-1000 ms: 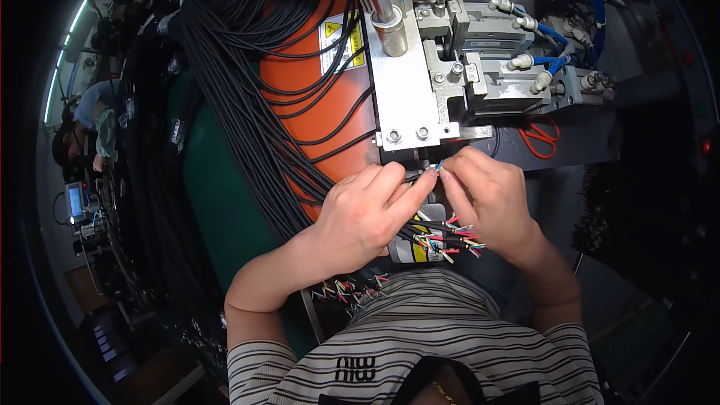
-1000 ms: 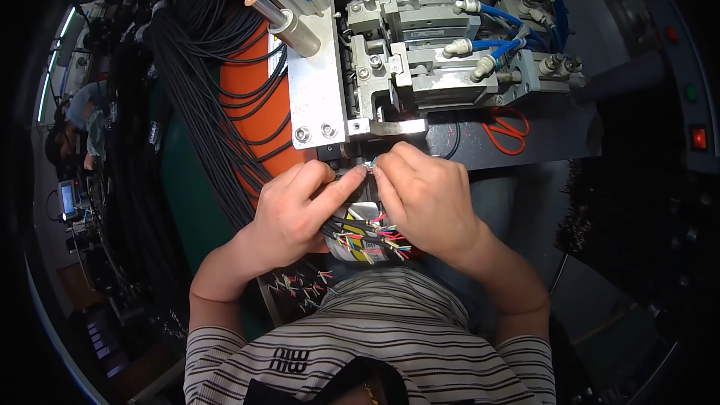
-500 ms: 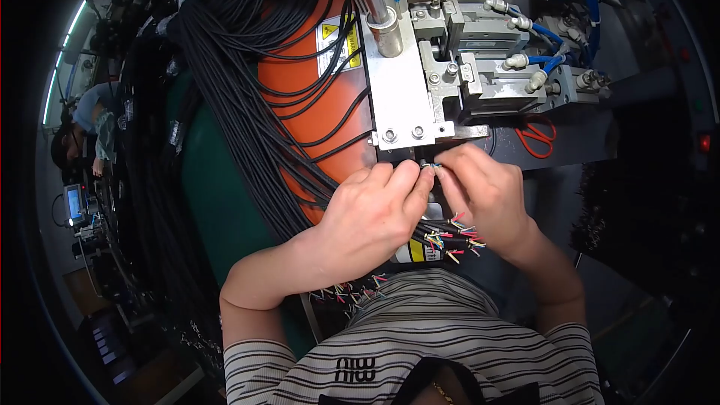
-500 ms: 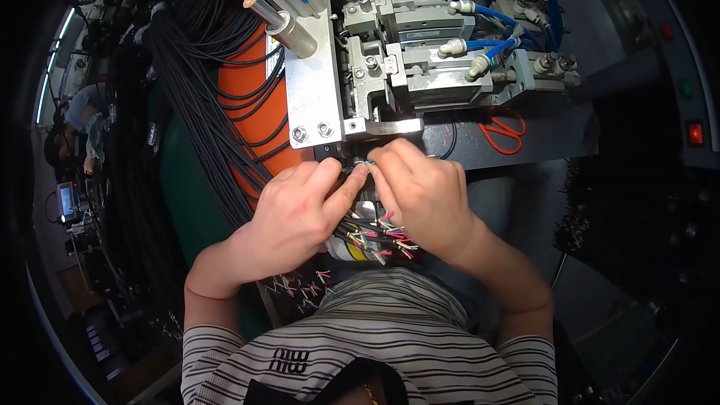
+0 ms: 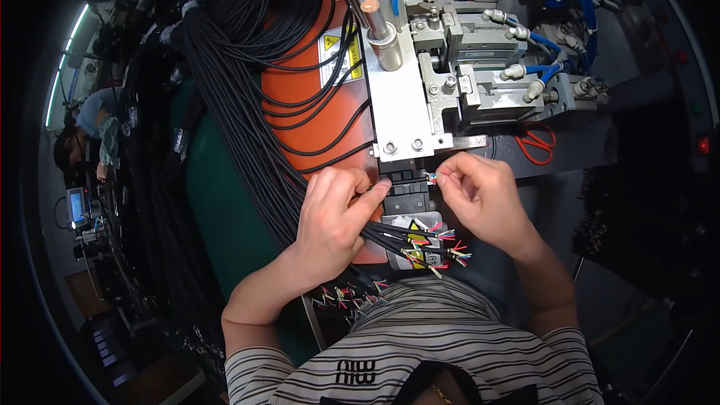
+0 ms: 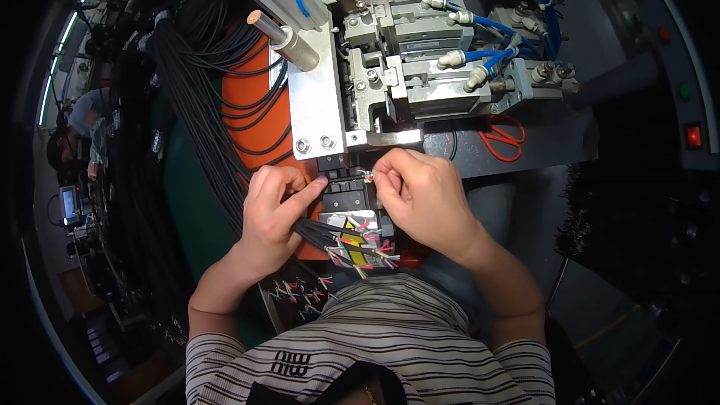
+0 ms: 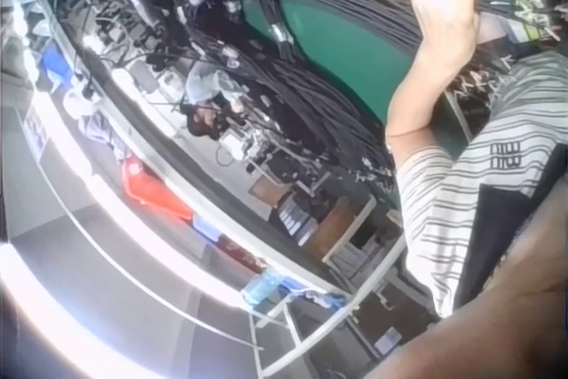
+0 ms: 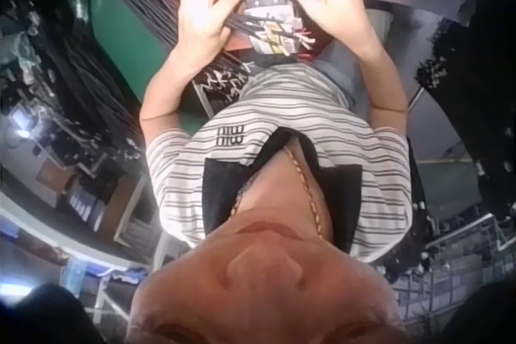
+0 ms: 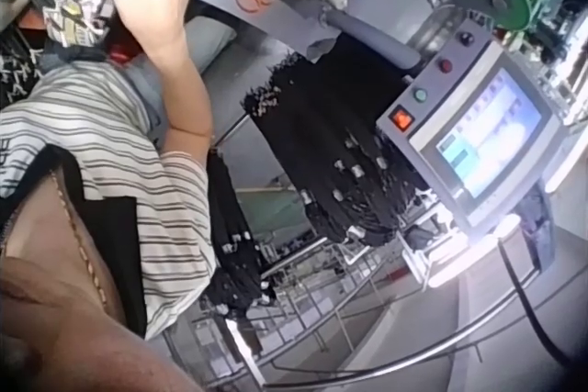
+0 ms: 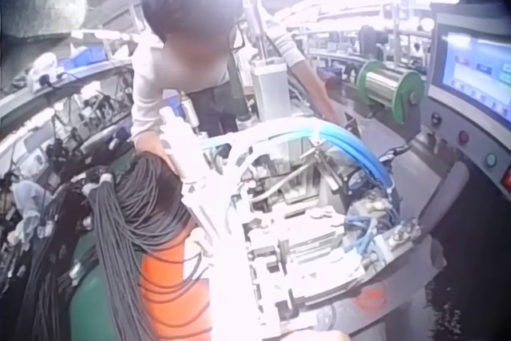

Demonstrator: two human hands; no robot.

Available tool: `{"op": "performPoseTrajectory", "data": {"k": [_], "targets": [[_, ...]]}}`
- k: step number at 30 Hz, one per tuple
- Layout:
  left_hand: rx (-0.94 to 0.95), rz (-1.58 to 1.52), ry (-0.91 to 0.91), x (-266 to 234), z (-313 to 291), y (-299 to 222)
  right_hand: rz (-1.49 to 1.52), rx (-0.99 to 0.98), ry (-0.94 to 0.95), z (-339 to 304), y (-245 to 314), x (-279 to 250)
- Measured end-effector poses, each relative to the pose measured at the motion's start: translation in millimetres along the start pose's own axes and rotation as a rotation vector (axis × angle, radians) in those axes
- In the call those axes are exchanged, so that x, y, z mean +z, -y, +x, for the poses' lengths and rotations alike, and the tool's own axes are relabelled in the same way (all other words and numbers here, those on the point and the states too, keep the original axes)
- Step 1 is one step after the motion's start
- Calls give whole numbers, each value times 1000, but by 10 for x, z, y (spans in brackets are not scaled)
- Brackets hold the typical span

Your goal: Feeding bundles of colored wires into a specialized assembly machine on a factory floor.

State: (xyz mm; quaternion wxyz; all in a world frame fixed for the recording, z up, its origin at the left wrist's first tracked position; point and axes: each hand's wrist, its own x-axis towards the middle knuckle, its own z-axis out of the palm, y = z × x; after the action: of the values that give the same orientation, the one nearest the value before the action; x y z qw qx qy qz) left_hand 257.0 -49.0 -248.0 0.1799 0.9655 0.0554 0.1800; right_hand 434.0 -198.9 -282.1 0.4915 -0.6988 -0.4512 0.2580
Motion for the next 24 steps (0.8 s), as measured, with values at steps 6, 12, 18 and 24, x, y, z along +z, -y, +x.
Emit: {"op": "performPoseTrajectory", "data": {"k": [6,12,18,24], "targets": [[-18,110,26,39,23,9,323,71,98,-68,227,-99],[135,-301,-37,17,96,-58,359,-60,64,-92,95,34],[-32,-299,63,22,63,-16,481,-134,124,-121,117,49],[-37,-547,19,53,152,2,675,48,87,-139,88,95]]}}
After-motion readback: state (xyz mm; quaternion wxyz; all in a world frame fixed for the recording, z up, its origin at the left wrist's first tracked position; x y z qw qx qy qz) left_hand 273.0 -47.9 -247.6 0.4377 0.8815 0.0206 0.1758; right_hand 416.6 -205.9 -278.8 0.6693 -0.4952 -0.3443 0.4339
